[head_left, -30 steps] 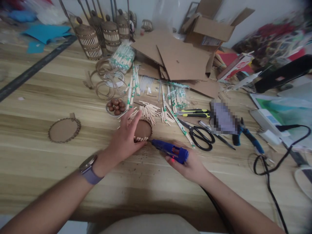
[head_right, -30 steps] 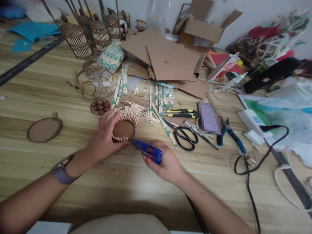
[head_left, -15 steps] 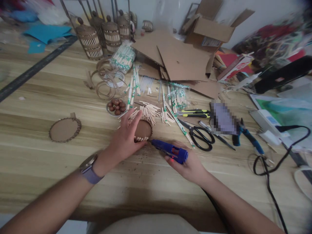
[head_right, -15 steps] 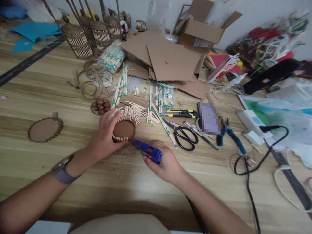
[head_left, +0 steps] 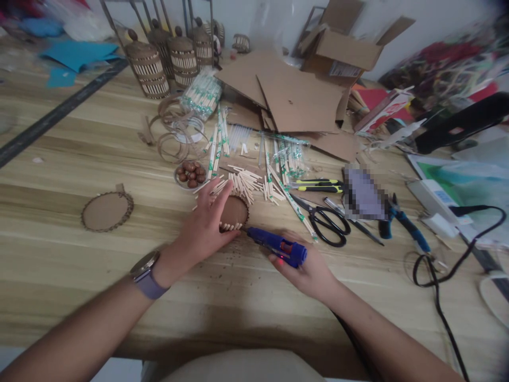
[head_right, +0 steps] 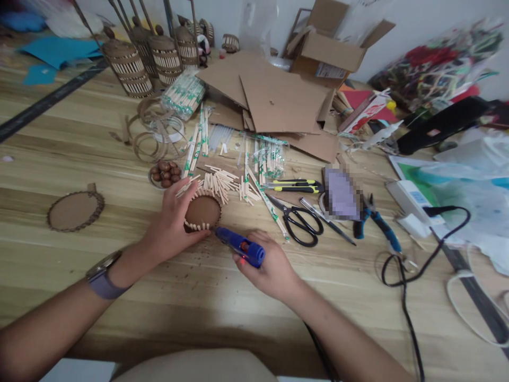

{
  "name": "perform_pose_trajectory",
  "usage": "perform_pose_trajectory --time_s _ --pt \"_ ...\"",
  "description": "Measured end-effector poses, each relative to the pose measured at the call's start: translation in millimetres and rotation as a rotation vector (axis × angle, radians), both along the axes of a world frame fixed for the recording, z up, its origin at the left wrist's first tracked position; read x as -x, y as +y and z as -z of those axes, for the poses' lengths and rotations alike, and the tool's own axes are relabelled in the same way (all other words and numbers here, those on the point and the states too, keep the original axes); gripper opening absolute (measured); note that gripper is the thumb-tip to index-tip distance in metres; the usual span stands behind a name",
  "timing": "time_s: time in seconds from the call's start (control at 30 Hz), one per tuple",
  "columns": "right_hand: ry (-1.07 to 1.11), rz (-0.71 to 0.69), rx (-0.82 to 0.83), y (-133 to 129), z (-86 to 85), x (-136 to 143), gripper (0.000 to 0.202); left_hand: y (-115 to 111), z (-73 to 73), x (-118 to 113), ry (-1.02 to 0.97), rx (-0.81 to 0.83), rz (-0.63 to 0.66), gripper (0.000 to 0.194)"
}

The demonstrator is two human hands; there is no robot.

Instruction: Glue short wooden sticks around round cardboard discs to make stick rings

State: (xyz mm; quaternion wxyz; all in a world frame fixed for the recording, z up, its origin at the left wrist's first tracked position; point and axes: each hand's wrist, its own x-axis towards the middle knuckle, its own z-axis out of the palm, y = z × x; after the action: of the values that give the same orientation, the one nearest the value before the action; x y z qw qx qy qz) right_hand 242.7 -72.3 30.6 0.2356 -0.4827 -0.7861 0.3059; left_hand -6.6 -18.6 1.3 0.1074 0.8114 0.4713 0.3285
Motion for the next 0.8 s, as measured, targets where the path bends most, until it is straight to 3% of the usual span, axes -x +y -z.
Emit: perform_pose_trajectory --time_s 0.13,0.27,0.4,0.5,0.6,0.8 --pt "0.098 0.122 0.073 -1.4 -1.8 -1.7 0.018 0.1 0.7 0.6 -0.005 0.017 0.003 0.113" --pt "0.233 0.226 0.36 -1.1 -12.8 -10.4 0.031 0.4 1.0 0.6 -0.006 0.02 0.0 0.116" --pt "0.366 0.144 0.675 0.6 -27.2 -15.6 0.045 0.5 0.4 0.6 -0.001 0.009 -0.001 0.12" --pt "0.365 0.039 0.8 0.4 -31.0 -12.6 0.044 0.3 -0.4 0.8 -0.001 0.027 0.002 0.116" --pt "0.313 -0.034 0.811 -0.4 -29.5 -7.5 0.038 0.4 -0.2 0.8 -0.009 0.035 0.0 0.115" --pt "0.153 -0.015 0.612 2.7 -27.1 -2.3 0.024 0.9 0.9 0.5 -0.016 0.03 0.0 0.115"
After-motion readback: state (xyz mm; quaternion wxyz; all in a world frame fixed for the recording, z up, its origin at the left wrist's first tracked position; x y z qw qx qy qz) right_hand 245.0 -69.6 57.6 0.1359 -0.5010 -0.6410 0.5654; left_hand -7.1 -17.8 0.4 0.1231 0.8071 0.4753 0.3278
